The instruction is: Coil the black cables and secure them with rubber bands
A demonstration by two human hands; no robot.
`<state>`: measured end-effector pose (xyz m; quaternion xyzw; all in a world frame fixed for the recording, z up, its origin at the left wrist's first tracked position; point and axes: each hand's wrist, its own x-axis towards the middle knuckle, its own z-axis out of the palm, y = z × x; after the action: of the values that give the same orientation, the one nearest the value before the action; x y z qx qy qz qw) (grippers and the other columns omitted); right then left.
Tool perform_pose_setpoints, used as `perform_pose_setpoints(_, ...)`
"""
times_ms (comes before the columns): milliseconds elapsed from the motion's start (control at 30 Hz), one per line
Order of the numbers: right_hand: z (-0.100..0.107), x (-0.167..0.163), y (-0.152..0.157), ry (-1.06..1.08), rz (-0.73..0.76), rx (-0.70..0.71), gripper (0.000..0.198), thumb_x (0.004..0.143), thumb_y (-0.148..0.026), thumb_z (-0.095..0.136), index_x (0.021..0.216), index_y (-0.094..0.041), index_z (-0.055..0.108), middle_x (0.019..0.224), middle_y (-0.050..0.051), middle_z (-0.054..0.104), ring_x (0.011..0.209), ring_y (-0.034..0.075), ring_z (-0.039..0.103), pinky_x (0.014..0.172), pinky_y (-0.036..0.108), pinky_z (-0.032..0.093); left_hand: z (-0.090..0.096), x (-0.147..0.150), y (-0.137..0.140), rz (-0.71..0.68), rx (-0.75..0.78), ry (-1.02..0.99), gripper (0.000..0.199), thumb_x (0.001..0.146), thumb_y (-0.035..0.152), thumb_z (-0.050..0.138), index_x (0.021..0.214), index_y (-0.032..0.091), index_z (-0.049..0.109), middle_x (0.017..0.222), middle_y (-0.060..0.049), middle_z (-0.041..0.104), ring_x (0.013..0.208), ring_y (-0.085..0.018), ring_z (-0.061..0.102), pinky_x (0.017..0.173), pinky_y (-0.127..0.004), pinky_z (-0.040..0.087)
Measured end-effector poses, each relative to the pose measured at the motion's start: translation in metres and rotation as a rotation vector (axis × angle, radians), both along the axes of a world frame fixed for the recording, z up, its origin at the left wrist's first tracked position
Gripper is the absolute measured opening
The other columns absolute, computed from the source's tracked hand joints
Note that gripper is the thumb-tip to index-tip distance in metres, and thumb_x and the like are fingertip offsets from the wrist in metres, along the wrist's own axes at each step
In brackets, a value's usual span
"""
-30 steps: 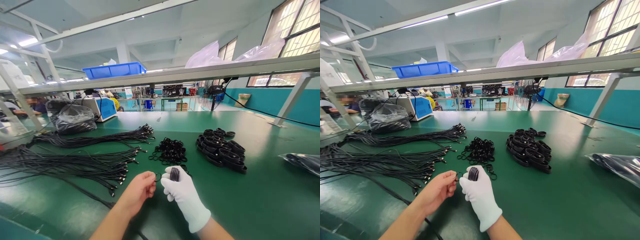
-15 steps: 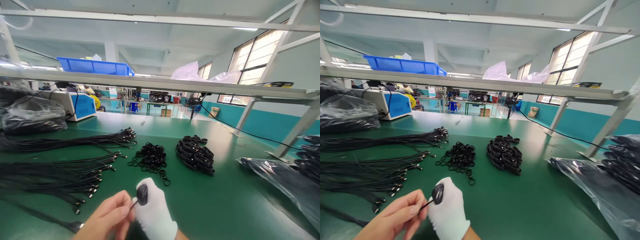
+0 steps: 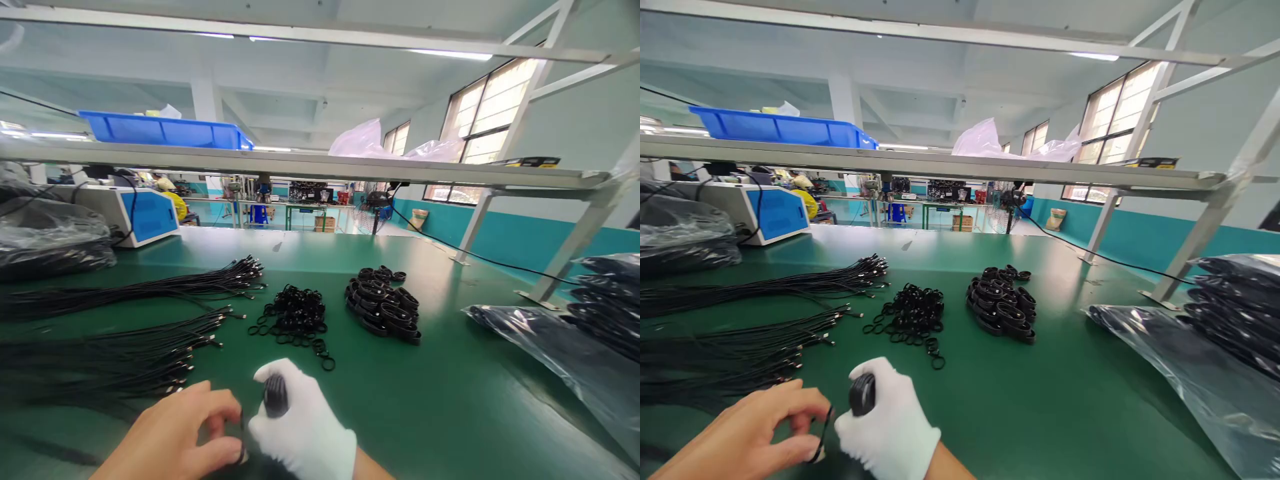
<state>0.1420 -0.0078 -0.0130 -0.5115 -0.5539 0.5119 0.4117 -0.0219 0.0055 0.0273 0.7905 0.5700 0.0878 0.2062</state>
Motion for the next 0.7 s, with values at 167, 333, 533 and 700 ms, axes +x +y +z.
perform_pose_setpoints(167,-0.005,0.002,0.001,0.207,0.31,-0.326,0.106,0.055,-0.02,0.064,0.14,-0.015,0.002,0.056,-0.007,0.055,0.039,0.009,0.046,0.037,0.019,0.036,-0.002,-0.003,-0.006,-0.069,-0.117,-0.359,0.045,0.064,0.017,0.055,0.108,0.027,0.06,0.111,-0.002,0.058,0.104,-0.022,0.051,0.092,-0.029,0.036)
perform_pose_setpoints(333,-0.017,-0.001,0.0,-0.056,0.318,-0.283,0.112,0.053,-0.024,0.067,0.142,-0.012,0.0,0.072,0.001,0.061,0.053,0.013,0.055,0.048,0.024,0.043,-0.008,0.0,-0.015,-0.1,-0.199,-0.434,0.053,0.065,0.016,0.056,0.117,0.029,0.053,0.12,-0.002,0.05,0.107,-0.021,0.047,0.096,-0.032,0.034)
perform_pose_setpoints(533,-0.024,0.003,-0.004,-0.2,0.264,0.012,0.119,0.051,-0.027,0.067,0.143,-0.005,-0.006,0.107,0.014,0.057,0.092,0.025,0.055,0.079,0.035,0.043,-0.009,0.009,-0.017,-0.1,-0.158,-0.29,0.045,0.062,0.025,0.065,0.107,0.029,0.06,0.102,-0.003,0.056,0.091,-0.023,0.052,0.081,-0.032,0.041)
perform_pose_setpoints(700,-0.01,-0.006,-0.007,-0.182,0.187,0.039,0.088,0.055,-0.016,0.06,0.137,-0.014,0.028,0.084,0.003,0.062,0.074,0.017,0.056,0.066,0.028,0.043,-0.007,-0.004,0.008,-0.206,-0.358,-0.181,0.017,0.061,0.032,0.065,0.075,0.022,0.068,0.075,-0.001,0.064,0.07,-0.02,0.056,0.06,-0.025,0.04)
